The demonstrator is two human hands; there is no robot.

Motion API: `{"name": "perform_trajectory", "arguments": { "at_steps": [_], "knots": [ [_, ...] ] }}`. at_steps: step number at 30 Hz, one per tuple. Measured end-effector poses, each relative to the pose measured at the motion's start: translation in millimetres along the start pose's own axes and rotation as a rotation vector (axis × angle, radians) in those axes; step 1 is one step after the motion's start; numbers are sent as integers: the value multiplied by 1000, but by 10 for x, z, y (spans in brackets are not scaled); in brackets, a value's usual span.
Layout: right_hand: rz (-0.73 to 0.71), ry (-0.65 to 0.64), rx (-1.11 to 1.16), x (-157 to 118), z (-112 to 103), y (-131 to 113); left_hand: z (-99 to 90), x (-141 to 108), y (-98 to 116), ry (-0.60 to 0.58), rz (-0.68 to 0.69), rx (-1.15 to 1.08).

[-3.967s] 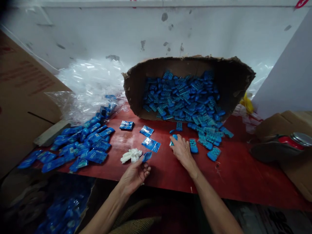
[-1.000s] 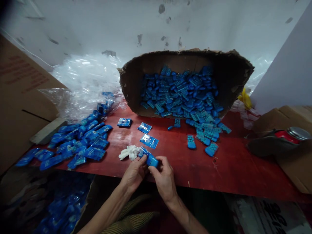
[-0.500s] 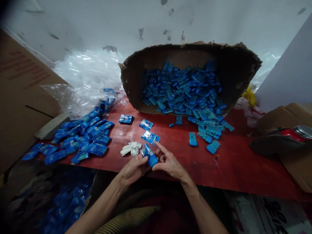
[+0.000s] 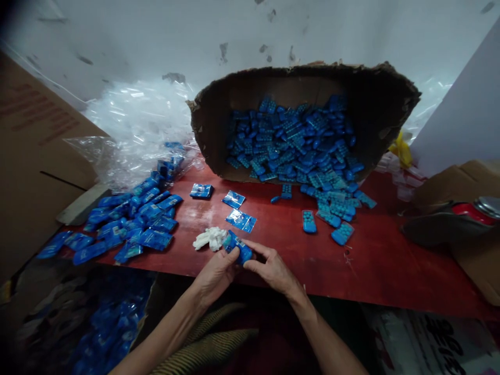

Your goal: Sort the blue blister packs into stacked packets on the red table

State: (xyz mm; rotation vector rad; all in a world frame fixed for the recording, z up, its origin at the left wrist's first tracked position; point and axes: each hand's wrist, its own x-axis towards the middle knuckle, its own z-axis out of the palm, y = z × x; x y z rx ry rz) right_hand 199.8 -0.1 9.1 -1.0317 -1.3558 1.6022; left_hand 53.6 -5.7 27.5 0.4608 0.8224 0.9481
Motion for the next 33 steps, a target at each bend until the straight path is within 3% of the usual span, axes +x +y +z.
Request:
{"name": "perform_trajectory", "arguments": {
  "at_steps": [4,8,12,16,23,30,33],
  "knots": [
    [9,40,22,-29,18,-30,27,6,63,-70,-13,36],
    [93,-26,128,-27,-63,-73,11,-2,52,-160,-66,-29],
    [125,-88,106,-10,-113,-96,20,-28,-52,-126,-96,-84],
    [71,11,10,-20,-61,-46,69,-51,-118,-81,-40,-95],
    [42,-85,17,-6,-79,-65,10,-48,-60,-91,-83,-78],
    [11,23,-190,-19,72,-61,43,-14,-30,37,-58,-5],
    [6,4,-164,-21,67,-51,33,-16,-21,-9,-63,-23]
  ]
}}
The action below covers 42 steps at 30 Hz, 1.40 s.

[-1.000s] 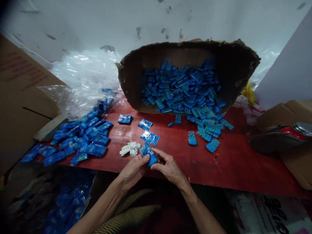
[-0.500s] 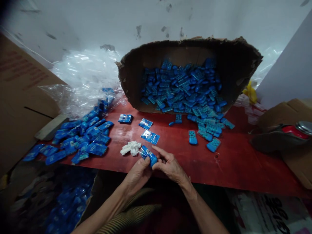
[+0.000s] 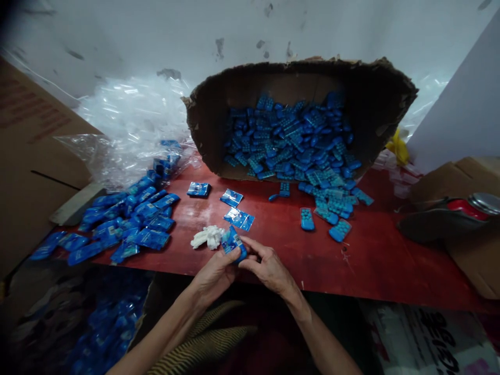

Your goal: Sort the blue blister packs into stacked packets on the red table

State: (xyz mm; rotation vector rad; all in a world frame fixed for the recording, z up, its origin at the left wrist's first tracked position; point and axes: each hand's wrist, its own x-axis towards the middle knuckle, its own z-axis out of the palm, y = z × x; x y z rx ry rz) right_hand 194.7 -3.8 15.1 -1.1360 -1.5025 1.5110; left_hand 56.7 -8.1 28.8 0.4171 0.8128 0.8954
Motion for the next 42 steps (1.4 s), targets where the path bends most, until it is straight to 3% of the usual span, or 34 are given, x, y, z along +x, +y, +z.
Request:
{"name": "perform_trajectory", "arguments": {
  "at_steps": [4,6,11,16,20,27,30,35,39,42],
  "knots": [
    [22,-16,20,16,-85,37,-17,-17,-36,-93,-22,-44],
    [9,27,-23,17,-89,64,-5,-16,-62,-77,-13,-65],
    [-103,270,-29,-19,138,193,40,62,-135,171,92,-81],
    [-23,413,120,-45,335,254,23,128,-217,352,151,105],
    [8,389,237,-42,292,142,4,84,-186,284,180,288],
    [40,215,439,-56,154,34,-24,1,22,129,172,121],
    [35,195,504,-52,165,59,-21,-13,32,139,156,59],
    [23,273,580,-21,245,121,50,-11,-58,192,140,-11],
    [92,205,596,-17,222,119,48,11,-107,227,116,31],
    [105,221,600,-13,171,101,10,11,-82,173,92,50]
  ]
}}
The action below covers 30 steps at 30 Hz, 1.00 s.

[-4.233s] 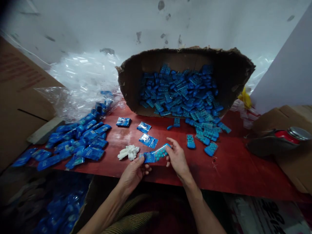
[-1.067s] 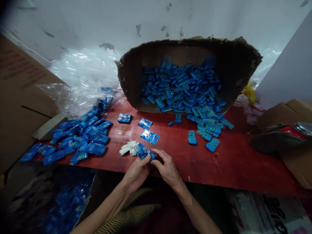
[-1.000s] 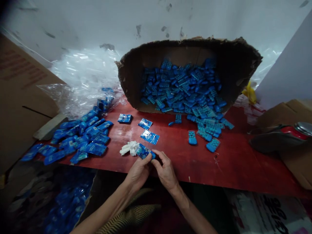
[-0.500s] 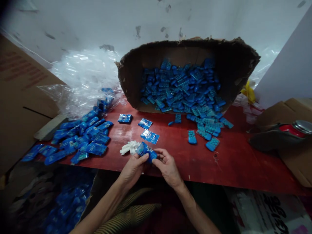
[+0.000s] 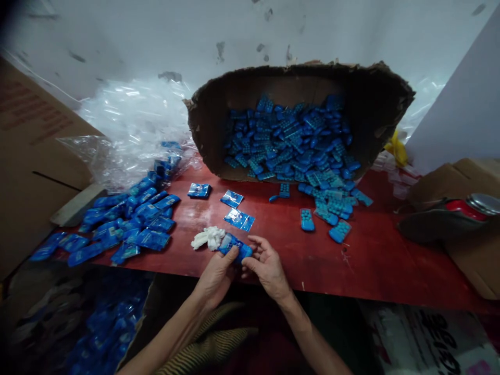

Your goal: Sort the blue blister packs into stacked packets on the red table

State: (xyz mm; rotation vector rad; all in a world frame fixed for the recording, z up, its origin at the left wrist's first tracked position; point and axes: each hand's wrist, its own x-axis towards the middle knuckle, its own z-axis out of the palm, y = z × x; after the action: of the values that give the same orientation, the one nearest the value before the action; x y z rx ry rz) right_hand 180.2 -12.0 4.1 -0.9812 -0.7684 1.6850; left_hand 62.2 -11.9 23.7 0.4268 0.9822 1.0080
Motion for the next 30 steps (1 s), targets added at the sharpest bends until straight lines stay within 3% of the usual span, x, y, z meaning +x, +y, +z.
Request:
{"name": "perform_trajectory", "arguments": {
  "at_steps": [3,6,9,12,13,15,17,20,22,25,30],
  "knots": [
    [13,-16,-6,9,0,6,-33,-14,32,-78,-61,17],
    [41,-66,-44,3,52,57,-45,-28,31,-44,-45,51],
    [9,-150,-203,43,79,34,-93,-4,92,48,-15,86],
    [-138,-203,-602,232,-36,-182,-278,49,353,246,141,40],
    [-203,-134,-757,336,-110,-294,-376,60,479,314,215,3],
    [-266,126,-1024,589,-284,-539,-603,59,737,425,281,-48],
    [-170,404,-1349,865,-444,-746,-817,35,928,539,292,-42],
    [-66,562,-1451,1228,-565,-882,-985,23,983,635,343,37],
    [-22,604,-1468,1396,-567,-864,-958,61,877,615,331,65],
    [21,612,-1490,1509,-549,-788,-736,138,612,528,290,120],
    [39,416,-1447,1368,-619,-790,-169,241,211,296,144,236]
  ]
}}
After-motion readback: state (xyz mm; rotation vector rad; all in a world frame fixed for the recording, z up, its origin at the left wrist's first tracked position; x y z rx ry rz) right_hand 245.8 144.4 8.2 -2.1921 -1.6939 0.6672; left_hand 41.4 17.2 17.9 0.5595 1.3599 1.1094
